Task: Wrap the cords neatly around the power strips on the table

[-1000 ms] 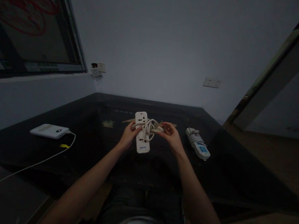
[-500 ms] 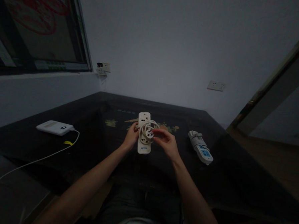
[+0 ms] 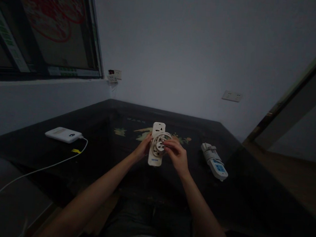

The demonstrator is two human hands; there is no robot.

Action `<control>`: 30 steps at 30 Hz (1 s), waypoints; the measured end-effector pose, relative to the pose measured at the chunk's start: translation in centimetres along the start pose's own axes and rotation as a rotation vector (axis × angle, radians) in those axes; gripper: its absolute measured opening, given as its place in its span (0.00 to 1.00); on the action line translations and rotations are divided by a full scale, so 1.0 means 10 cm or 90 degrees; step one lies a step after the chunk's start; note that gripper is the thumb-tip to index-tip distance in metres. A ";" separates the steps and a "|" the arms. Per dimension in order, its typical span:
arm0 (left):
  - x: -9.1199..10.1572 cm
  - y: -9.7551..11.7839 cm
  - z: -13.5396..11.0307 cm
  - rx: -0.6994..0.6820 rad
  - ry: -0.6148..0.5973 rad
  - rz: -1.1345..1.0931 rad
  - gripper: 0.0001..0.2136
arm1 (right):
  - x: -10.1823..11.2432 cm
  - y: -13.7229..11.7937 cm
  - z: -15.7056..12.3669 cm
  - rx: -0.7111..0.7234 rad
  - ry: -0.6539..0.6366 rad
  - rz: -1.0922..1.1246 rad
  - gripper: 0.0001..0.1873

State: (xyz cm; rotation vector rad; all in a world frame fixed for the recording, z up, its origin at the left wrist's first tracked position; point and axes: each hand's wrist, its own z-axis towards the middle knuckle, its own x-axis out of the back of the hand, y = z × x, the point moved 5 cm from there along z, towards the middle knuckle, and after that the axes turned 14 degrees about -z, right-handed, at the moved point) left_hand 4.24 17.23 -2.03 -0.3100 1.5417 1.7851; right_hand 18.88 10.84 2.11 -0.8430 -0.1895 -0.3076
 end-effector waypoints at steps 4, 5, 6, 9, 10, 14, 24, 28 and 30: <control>0.00 -0.01 -0.02 0.000 -0.015 0.004 0.30 | -0.03 0.00 -0.01 0.016 -0.009 -0.026 0.07; 0.01 -0.02 -0.02 -0.006 -0.008 0.009 0.30 | -0.04 0.00 -0.02 0.022 -0.008 -0.033 0.08; 0.02 -0.02 -0.02 -0.013 0.001 0.014 0.29 | -0.05 0.00 -0.02 0.030 -0.008 -0.042 0.08; 0.05 -0.03 0.00 -0.029 0.016 0.029 0.27 | -0.09 -0.03 -0.04 0.057 -0.016 -0.078 0.09; 0.05 -0.03 0.00 -0.028 0.011 0.037 0.27 | -0.11 -0.04 -0.05 0.067 -0.019 -0.093 0.09; 0.03 -0.04 -0.01 -0.028 -0.026 0.064 0.26 | -0.16 -0.06 -0.09 0.099 -0.021 -0.145 0.09; 0.01 -0.04 -0.04 0.024 0.037 0.026 0.27 | -0.19 0.02 -0.10 0.082 -0.002 -0.189 0.10; 0.07 -0.11 0.01 0.005 0.061 0.034 0.26 | -0.12 0.08 -0.08 0.069 0.038 -0.221 0.09; 0.11 -0.15 0.04 -0.002 0.062 0.048 0.25 | -0.09 0.14 -0.07 0.059 0.047 -0.251 0.08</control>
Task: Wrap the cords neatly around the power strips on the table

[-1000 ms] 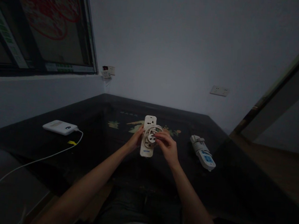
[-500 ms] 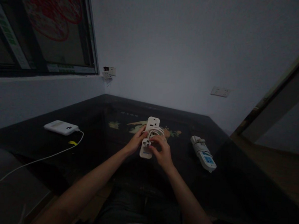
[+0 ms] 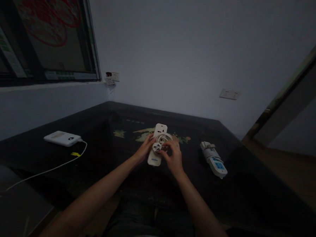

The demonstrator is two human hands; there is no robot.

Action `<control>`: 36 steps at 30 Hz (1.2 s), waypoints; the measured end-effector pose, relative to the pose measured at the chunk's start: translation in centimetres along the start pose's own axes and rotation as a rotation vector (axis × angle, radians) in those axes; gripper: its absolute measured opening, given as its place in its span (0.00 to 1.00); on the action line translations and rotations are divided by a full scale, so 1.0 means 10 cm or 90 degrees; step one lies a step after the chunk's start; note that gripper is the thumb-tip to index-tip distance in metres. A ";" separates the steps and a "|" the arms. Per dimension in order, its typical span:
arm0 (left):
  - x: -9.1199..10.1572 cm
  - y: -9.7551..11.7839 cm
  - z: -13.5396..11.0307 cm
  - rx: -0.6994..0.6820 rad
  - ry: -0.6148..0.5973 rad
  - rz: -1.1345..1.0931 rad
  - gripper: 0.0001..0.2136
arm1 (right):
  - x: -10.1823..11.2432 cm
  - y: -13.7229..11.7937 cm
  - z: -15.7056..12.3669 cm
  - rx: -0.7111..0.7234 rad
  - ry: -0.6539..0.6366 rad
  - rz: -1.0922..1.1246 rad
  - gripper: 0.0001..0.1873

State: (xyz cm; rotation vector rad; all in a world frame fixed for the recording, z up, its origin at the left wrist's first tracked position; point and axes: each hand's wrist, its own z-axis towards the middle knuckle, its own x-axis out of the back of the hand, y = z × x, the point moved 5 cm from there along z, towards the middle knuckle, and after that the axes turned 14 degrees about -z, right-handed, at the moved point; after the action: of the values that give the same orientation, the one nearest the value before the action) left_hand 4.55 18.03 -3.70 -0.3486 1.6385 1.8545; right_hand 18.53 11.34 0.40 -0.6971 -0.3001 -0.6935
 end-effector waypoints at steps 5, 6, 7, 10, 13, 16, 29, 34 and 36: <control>0.05 -0.11 0.08 0.026 -0.080 0.078 0.27 | 0.04 0.25 0.00 -0.087 0.078 -0.067 0.15; 0.06 -0.12 0.09 0.022 -0.094 0.107 0.28 | 0.05 0.31 0.00 -0.110 0.095 -0.062 0.20; 0.06 -0.13 0.10 0.015 -0.101 0.133 0.28 | 0.04 0.36 0.01 -0.129 0.101 -0.043 0.25; 0.06 -0.14 0.13 -0.006 -0.095 0.172 0.28 | -0.04 0.49 0.04 -0.164 0.056 0.097 0.35; 0.05 -0.10 0.14 -0.027 -0.092 0.196 0.27 | -0.14 0.58 0.05 -0.198 -0.012 0.227 0.39; 0.05 -0.05 0.12 -0.050 -0.088 0.230 0.26 | -0.19 0.66 0.04 -0.249 -0.043 0.288 0.40; 0.27 -0.09 0.18 -0.060 -0.068 0.377 0.20 | -0.45 0.87 -0.12 -0.364 -0.168 0.434 0.41; 0.32 -0.10 0.20 -0.053 -0.066 0.428 0.20 | -0.47 0.84 -0.13 -0.349 -0.169 0.434 0.40; 0.31 -0.08 0.19 -0.045 -0.077 0.451 0.22 | -0.48 0.83 -0.13 -0.340 -0.176 0.423 0.41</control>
State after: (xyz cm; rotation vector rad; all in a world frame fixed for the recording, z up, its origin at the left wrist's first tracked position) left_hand 3.04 20.71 -5.79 0.3657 1.7465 2.3799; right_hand 20.66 17.43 -6.85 -1.3277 -0.1144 -0.0245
